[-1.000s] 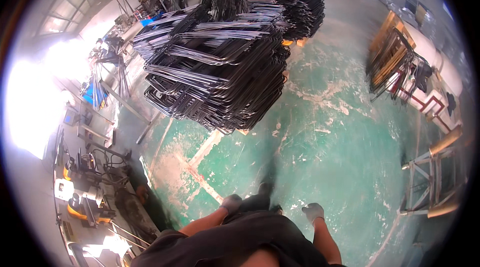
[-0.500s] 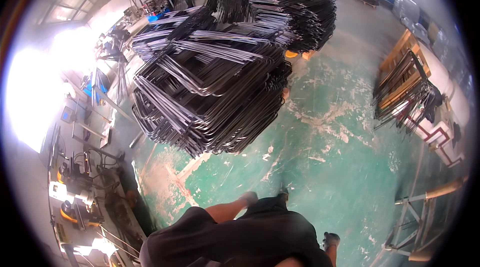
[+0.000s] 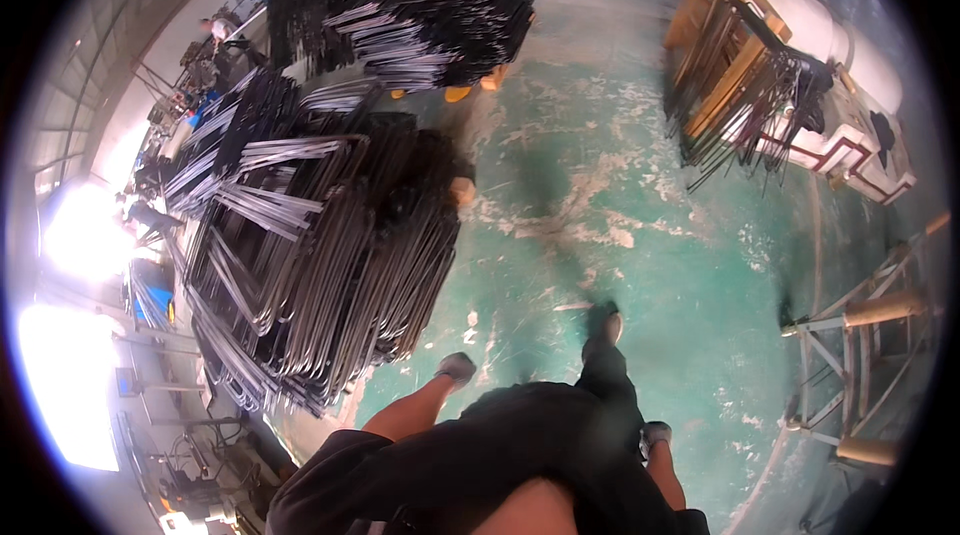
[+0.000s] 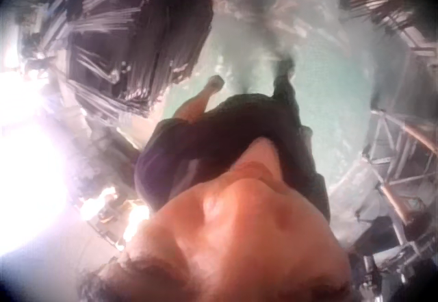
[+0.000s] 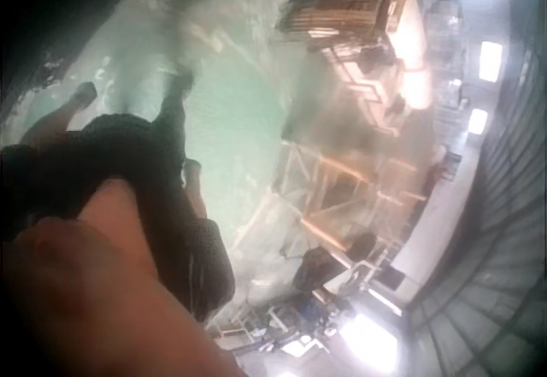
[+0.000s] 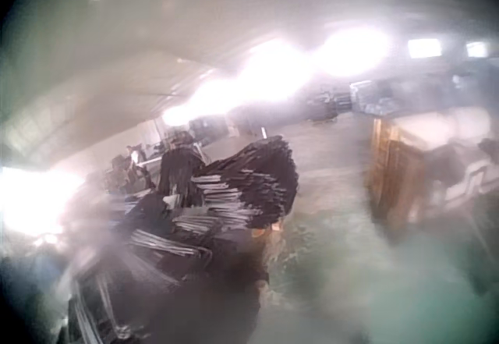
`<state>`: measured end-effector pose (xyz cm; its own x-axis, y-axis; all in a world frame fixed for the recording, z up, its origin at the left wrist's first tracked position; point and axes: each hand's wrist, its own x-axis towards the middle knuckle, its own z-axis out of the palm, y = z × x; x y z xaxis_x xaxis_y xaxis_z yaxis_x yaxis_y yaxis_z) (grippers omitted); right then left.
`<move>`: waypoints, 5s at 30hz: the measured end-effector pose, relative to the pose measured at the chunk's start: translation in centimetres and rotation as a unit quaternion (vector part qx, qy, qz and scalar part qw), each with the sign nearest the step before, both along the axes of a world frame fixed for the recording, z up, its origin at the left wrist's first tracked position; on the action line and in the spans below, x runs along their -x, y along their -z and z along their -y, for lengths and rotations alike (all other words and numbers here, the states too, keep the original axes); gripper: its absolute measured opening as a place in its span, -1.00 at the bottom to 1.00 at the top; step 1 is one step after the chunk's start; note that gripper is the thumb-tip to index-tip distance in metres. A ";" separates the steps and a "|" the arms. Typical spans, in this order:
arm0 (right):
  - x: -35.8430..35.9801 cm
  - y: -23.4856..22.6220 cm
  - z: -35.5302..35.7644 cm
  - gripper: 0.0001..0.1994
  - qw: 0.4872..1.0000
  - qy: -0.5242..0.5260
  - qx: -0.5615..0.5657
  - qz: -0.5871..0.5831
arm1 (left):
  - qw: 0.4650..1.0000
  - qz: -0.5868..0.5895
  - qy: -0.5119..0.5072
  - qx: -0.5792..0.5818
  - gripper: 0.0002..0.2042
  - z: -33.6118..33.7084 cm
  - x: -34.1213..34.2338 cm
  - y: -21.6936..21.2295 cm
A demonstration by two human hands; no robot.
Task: The person repeatedly feeds straight metal rods into a bending machine, operates the lever to bend them, and removes the finished U-shaped pieces. The person then stacks the bent rods on a nearby rack and later moves a large stack of finished pieces to a wooden pallet.
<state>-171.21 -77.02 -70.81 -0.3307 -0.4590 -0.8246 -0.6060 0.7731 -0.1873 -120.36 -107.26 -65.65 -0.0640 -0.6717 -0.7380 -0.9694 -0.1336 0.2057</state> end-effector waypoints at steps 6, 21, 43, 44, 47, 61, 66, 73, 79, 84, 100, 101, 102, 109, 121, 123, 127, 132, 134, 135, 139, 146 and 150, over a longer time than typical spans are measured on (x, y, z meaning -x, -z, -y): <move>15.5 1.3 20.6 -0.58 0.991 -0.122 -0.019 -0.059 | 0.994 0.023 0.078 -0.077 -0.57 10.0 11.8 -2.3; 40.5 -0.1 65.9 -0.73 0.809 -0.188 0.512 -0.221 | 0.987 -0.126 -0.088 -0.049 -0.46 49.9 37.1 1.6; 65.3 -0.9 116.9 -0.37 0.975 -0.165 0.085 -0.120 | 0.994 -0.057 0.042 -0.080 -0.32 97.8 54.0 11.5; 67.9 1.0 119.1 -0.37 0.975 -0.023 0.177 -0.131 | 0.997 -0.072 0.009 -0.032 -0.37 98.9 55.7 11.0; 68.8 -15.8 132.3 -0.46 0.945 0.203 0.258 -0.006 | 0.997 -0.067 -0.022 0.022 -0.52 104.6 56.1 11.4; 60.4 -16.3 121.0 -0.45 0.809 0.548 0.125 -0.173 | 0.973 -0.194 0.113 -0.059 -0.83 153.1 86.4 3.9; 57.1 -12.9 120.2 -0.63 0.528 0.791 0.298 -0.082 | 0.953 -0.297 0.050 -0.035 -0.91 156.0 99.4 -2.7; 70.0 -17.9 125.8 -0.11 0.361 0.774 0.518 0.052 | 0.927 -0.311 0.143 -0.153 -0.83 145.9 99.8 0.5; 79.1 -17.3 127.7 -0.18 0.452 0.718 0.523 0.087 | 0.892 -0.177 0.406 -0.089 -0.66 139.0 92.9 6.0; 80.6 -23.2 133.6 -0.83 0.224 0.744 0.606 0.168 | 0.960 -0.219 0.167 -0.044 -0.70 139.2 91.5 -3.0; 79.4 -27.3 127.9 -0.73 0.690 0.510 0.423 -0.291 | 0.917 -0.151 0.369 0.027 -0.64 137.5 87.6 7.5; 80.5 -27.6 125.9 -0.74 0.679 0.473 0.411 -0.383 | 0.925 -0.156 0.345 0.016 -0.65 137.1 89.3 4.7; 82.1 -27.7 123.8 -0.77 0.683 0.437 0.363 -0.459 | 0.932 -0.155 0.326 0.006 -0.66 136.9 90.8 1.7; 89.3 -26.1 118.6 -0.79 0.796 0.262 0.197 -0.509 | 0.973 -0.141 0.185 -0.010 -0.71 136.0 93.0 -3.8; 88.1 -28.9 114.1 -0.77 0.818 0.199 0.063 -0.536 | 0.954 -0.158 0.256 -0.002 -0.68 133.9 91.3 -0.1; 87.3 -29.1 112.3 -0.75 0.829 0.152 0.075 -0.533 | 0.950 -0.139 0.279 -0.001 -0.67 133.7 90.7 -0.6; 86.7 -28.8 112.4 -0.74 0.847 0.200 0.056 -0.489 | 0.954 -0.095 0.285 0.002 -0.67 133.1 90.6 -1.0; 87.0 -29.2 111.1 -0.76 0.857 0.217 0.086 -0.459 | 0.961 -0.139 0.236 -0.030 -0.72 131.4 94.0 -5.4; 86.8 -29.9 111.4 -0.76 0.855 0.241 0.114 -0.445 | 0.969 -0.169 0.170 -0.057 -0.75 130.4 95.0 -5.7; 86.8 -30.0 111.7 -0.75 0.854 0.250 0.128 -0.437 | 0.972 -0.187 0.128 -0.065 -0.77 130.2 94.9 -4.9; 86.2 -30.4 113.0 -0.75 0.828 0.288 0.181 -0.446 | 0.966 -0.233 0.064 -0.090 -0.76 128.2 94.0 -2.6; 82.1 -28.8 120.3 -0.91 0.702 0.245 0.488 -0.458 | 0.976 -0.147 0.159 0.000 -0.68 123.5 89.8 -4.2; 75.7 -24.0 126.0 -0.83 0.805 0.219 0.483 -0.264 | 0.990 -0.096 0.102 0.012 -0.67 122.8 86.8 -5.3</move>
